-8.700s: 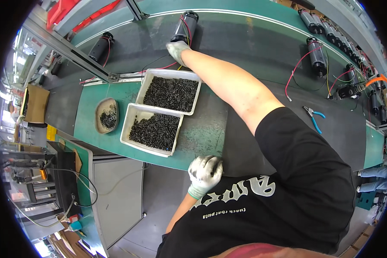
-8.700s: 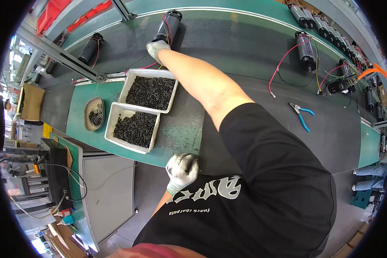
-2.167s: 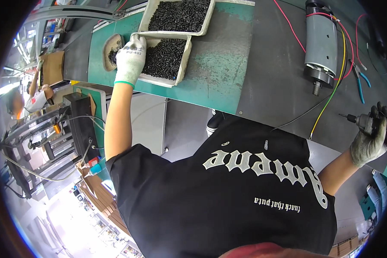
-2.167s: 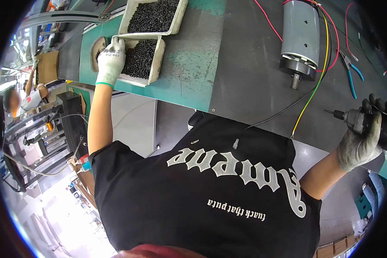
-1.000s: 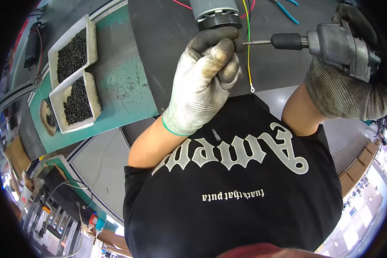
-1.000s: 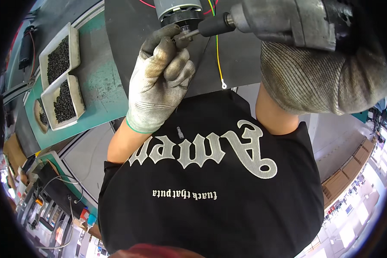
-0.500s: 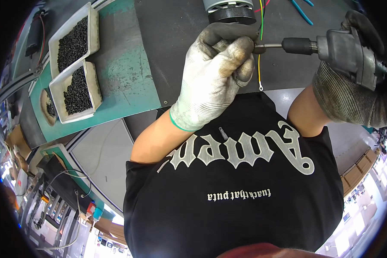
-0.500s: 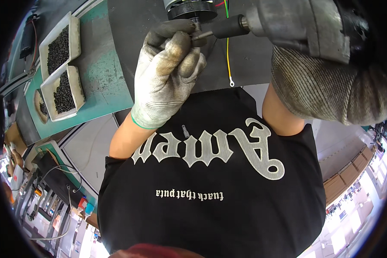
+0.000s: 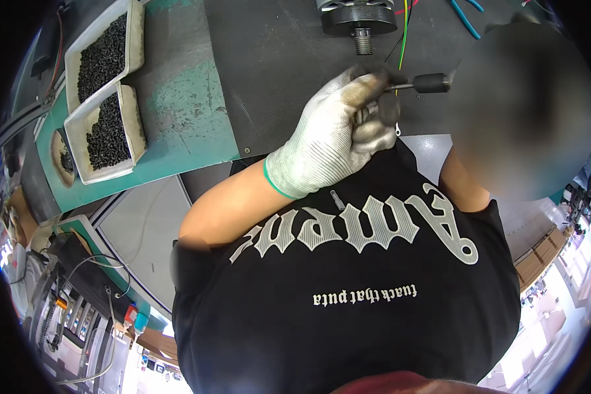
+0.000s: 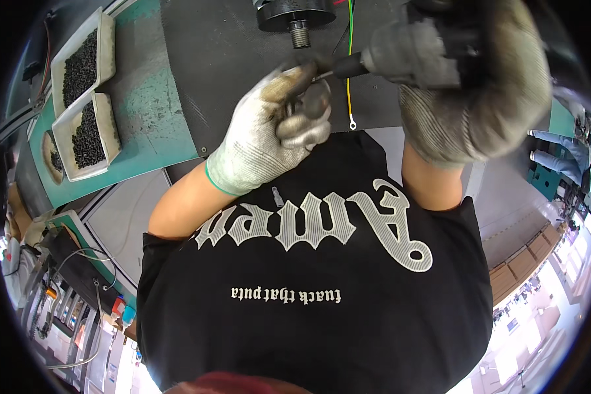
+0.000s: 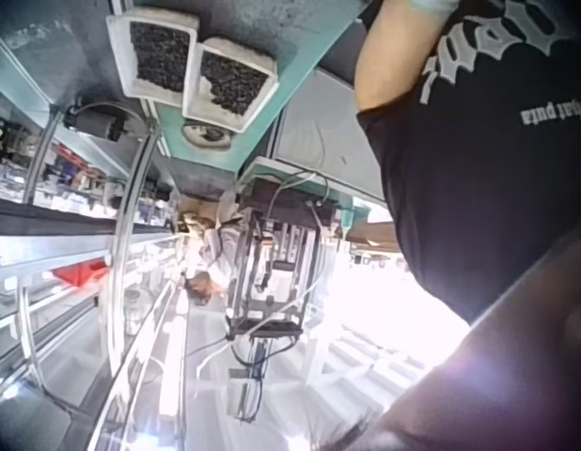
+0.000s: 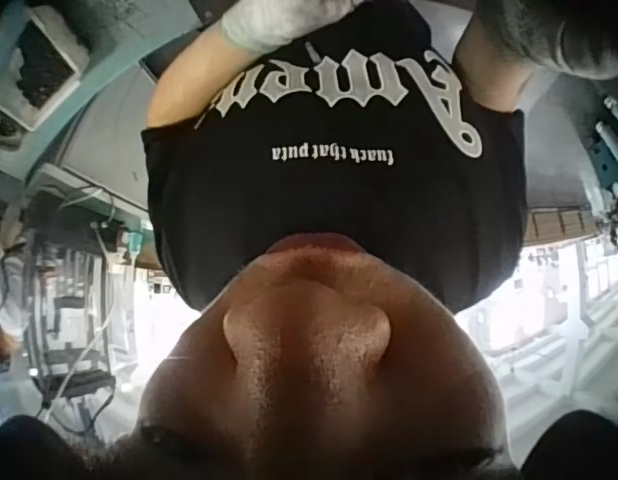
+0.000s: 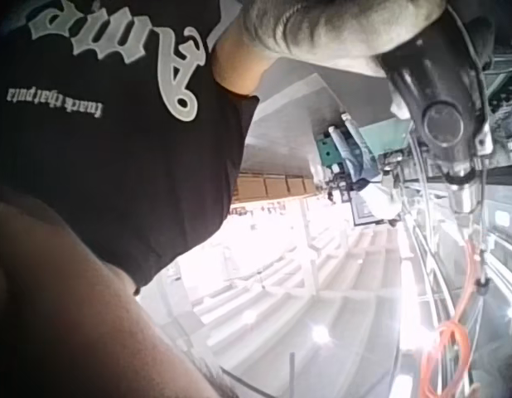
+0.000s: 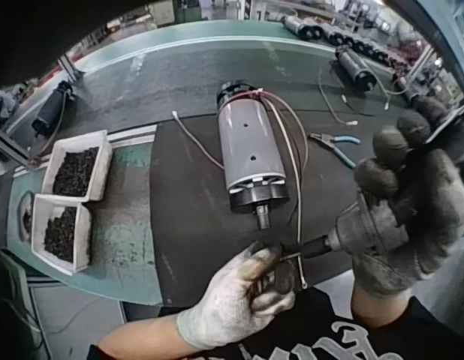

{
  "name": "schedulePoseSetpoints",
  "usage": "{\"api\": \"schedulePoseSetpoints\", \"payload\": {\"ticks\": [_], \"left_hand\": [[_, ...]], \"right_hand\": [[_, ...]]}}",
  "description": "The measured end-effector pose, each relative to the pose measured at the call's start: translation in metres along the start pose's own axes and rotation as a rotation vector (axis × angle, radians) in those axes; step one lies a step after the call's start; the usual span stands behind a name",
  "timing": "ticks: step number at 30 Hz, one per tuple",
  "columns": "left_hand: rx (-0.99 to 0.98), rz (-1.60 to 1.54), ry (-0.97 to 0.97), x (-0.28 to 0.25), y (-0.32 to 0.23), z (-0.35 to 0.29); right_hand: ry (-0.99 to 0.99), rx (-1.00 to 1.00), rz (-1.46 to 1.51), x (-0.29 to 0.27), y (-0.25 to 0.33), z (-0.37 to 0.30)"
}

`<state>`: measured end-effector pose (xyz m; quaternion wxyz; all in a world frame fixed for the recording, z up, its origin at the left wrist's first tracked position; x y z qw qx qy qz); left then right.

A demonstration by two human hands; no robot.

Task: Assembling fan blades and housing components onto electric motors using an electric screwdriver and pliers at a factory workstation.

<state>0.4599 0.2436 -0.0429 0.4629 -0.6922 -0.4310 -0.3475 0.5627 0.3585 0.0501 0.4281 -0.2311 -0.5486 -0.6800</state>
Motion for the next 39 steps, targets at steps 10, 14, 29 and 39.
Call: {"api": "schedulePoseSetpoints", "payload": {"ticks": [10,14,29,39], "left_hand": [[0.005,-0.158,-0.040,-0.028,-0.003,0.025],[0.137,-0.006,-0.024,-0.023,-0.002,0.026],[0.161,0.188,-0.233,-0.007,-0.003,0.029],[0.134,0.187,-0.239,-0.007,-0.005,0.029]], "right_hand": [[0.132,-0.267,-0.617,-0.002,-0.025,0.015],[0.151,-0.241,-0.582,0.006,-0.029,0.011],[0.285,0.124,-0.371,-0.002,-0.019,0.017],[0.303,0.052,-0.510,-0.011,-0.031,0.015]]}}
Point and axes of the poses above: each hand's wrist, its own z-axis towards the middle knuckle, its own x-axis out of the palm, y = z × x, the point moved 1 cm from there along z, towards the middle knuckle, and after that the axes turned 6 degrees about z, right-handed, at the moved point
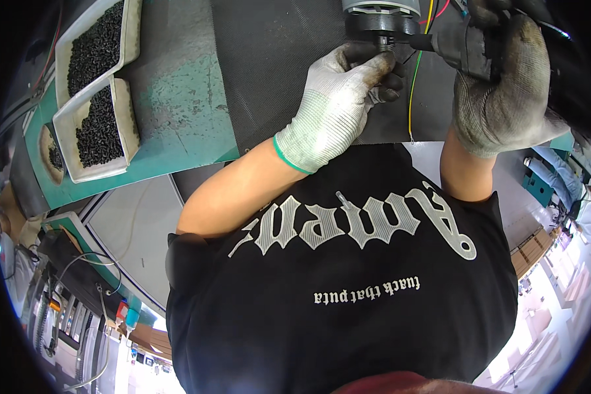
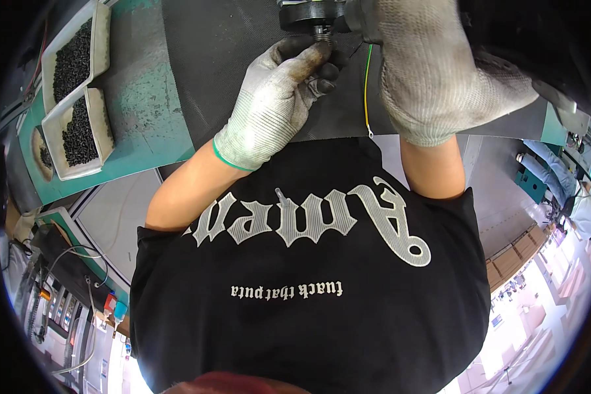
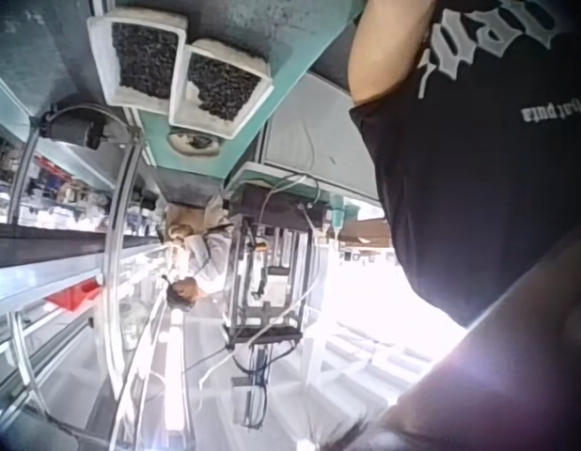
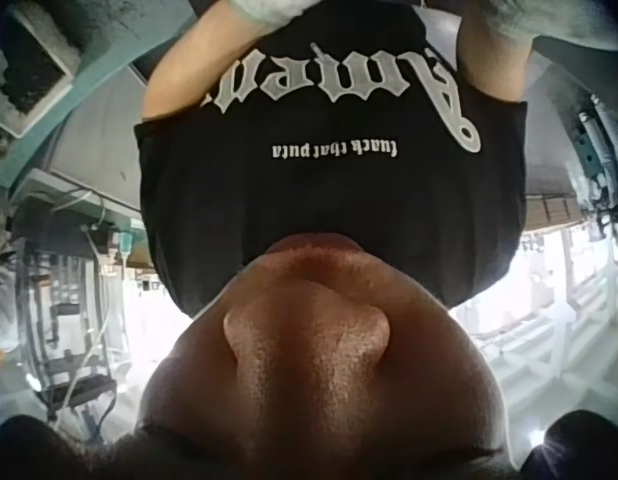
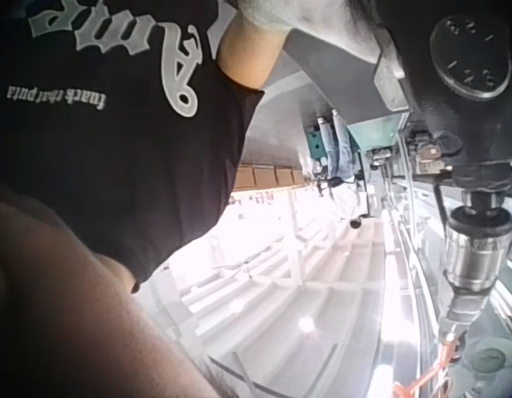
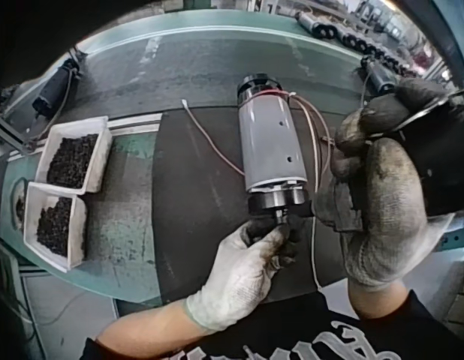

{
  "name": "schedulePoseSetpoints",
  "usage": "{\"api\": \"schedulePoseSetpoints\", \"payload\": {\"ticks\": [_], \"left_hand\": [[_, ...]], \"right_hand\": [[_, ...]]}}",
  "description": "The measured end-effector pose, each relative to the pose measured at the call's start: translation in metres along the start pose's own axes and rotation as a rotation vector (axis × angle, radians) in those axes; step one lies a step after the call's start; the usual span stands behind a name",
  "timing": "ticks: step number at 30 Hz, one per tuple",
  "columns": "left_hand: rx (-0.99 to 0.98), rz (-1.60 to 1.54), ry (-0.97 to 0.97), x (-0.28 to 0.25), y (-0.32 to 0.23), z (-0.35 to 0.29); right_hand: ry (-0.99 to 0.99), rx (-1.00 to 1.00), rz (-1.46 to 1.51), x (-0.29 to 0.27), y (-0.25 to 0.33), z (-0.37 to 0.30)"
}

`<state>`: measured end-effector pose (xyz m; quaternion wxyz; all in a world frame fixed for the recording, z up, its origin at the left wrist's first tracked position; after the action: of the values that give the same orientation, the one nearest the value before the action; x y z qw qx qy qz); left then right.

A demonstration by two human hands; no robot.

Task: Assembling fan blades and housing components onto electric motors using an electric screwdriver and pliers at a factory workstation.

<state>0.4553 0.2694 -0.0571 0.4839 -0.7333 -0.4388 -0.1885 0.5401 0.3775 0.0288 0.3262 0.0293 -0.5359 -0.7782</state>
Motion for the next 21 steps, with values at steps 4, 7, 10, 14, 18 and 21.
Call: {"api": "schedulePoseSetpoints", "payload": {"ticks": [4,7,10,14,18,21], "left_hand": [[0.012,0.008,-0.009,-0.002,0.000,0.000],[0.001,0.034,-0.008,-0.001,0.001,0.001],[0.022,0.015,-0.008,-0.001,0.002,0.000],[0.048,-0.142,0.068,-0.011,0.007,0.005],[0.113,0.425,-0.115,0.003,-0.008,-0.005],[0.153,0.700,-0.133,0.017,-0.016,-0.010]], "right_hand": [[0.010,-0.027,-0.052,0.003,-0.005,-0.003],[0.013,-0.070,-0.100,0.005,-0.004,-0.003],[-0.041,-0.129,-0.131,0.021,-0.004,-0.002],[0.004,-0.123,-0.235,0.027,0.009,0.003],[-0.134,-0.075,-0.025,-0.006,0.015,0.010],[-0.324,0.046,0.158,-0.032,0.017,0.011]]}}
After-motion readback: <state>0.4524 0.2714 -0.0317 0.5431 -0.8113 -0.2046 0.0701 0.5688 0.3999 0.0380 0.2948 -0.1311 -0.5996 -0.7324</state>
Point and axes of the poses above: each hand's wrist, its own z-axis towards the middle knuckle, its own x-axis out of the palm, y = z × x, the point moved 1 cm from there along z, towards the middle knuckle, and after that the axes turned 6 degrees about z, right-handed, at the moved point
